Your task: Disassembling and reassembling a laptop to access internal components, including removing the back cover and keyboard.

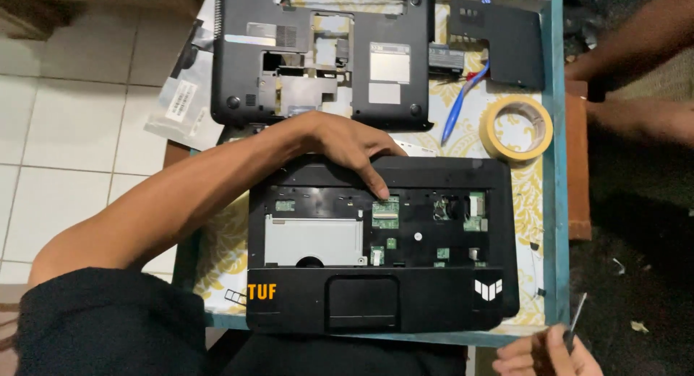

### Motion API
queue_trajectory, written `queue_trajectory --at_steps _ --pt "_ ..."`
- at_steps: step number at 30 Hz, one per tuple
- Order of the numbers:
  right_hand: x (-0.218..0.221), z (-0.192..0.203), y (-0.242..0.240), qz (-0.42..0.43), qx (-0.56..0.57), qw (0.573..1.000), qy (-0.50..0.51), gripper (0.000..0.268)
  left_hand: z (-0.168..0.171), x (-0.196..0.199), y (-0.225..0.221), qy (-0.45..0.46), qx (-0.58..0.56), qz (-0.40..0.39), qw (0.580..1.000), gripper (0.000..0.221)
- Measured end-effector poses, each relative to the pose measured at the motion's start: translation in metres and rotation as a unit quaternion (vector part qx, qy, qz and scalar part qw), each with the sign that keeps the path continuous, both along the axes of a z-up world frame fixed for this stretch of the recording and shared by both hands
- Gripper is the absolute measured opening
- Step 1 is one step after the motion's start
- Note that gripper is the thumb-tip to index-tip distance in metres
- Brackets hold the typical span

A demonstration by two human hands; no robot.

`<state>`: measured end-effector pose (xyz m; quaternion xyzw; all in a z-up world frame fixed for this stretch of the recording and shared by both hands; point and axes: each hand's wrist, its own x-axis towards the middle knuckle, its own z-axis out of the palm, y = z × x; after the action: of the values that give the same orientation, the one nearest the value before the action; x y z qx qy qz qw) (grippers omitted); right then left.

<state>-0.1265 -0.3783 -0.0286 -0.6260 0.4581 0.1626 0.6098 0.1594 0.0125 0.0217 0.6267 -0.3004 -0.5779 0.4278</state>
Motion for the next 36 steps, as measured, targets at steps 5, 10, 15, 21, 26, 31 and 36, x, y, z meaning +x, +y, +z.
queue_trajectory --at_steps 5,10,15,21,26,31,36 --pt "0.003 0.012 0.023 0.032 -0.095 0.989 -0.113 0.036 0.013 0.000 -0.003 -0.046 0.062 0.013 0.997 0.062" --pt "0.021 0.022 0.041 0.088 -0.194 0.969 -0.123 0.027 0.029 -0.002 -0.005 -0.042 0.125 0.010 0.991 0.056" --pt "0.040 0.024 0.057 0.197 -0.391 0.897 -0.062 0.042 0.029 -0.003 -0.008 -0.201 0.185 -0.036 0.961 0.058" --pt "0.054 0.020 0.072 0.239 -0.404 0.877 -0.105 0.038 0.022 -0.006 -0.013 -0.246 0.214 -0.041 0.945 0.057" --pt "0.052 0.018 0.080 0.246 -0.437 0.854 -0.136 0.034 0.021 -0.018 -0.015 -0.283 0.211 -0.010 0.936 0.051" --pt "0.051 0.016 0.081 0.232 -0.437 0.857 -0.141 0.036 0.007 -0.019 -0.013 -0.299 0.217 0.006 0.929 0.054" --pt "0.049 0.016 0.081 0.227 -0.406 0.875 -0.136 0.034 0.002 -0.029 -0.009 -0.291 0.170 0.077 0.938 0.076"
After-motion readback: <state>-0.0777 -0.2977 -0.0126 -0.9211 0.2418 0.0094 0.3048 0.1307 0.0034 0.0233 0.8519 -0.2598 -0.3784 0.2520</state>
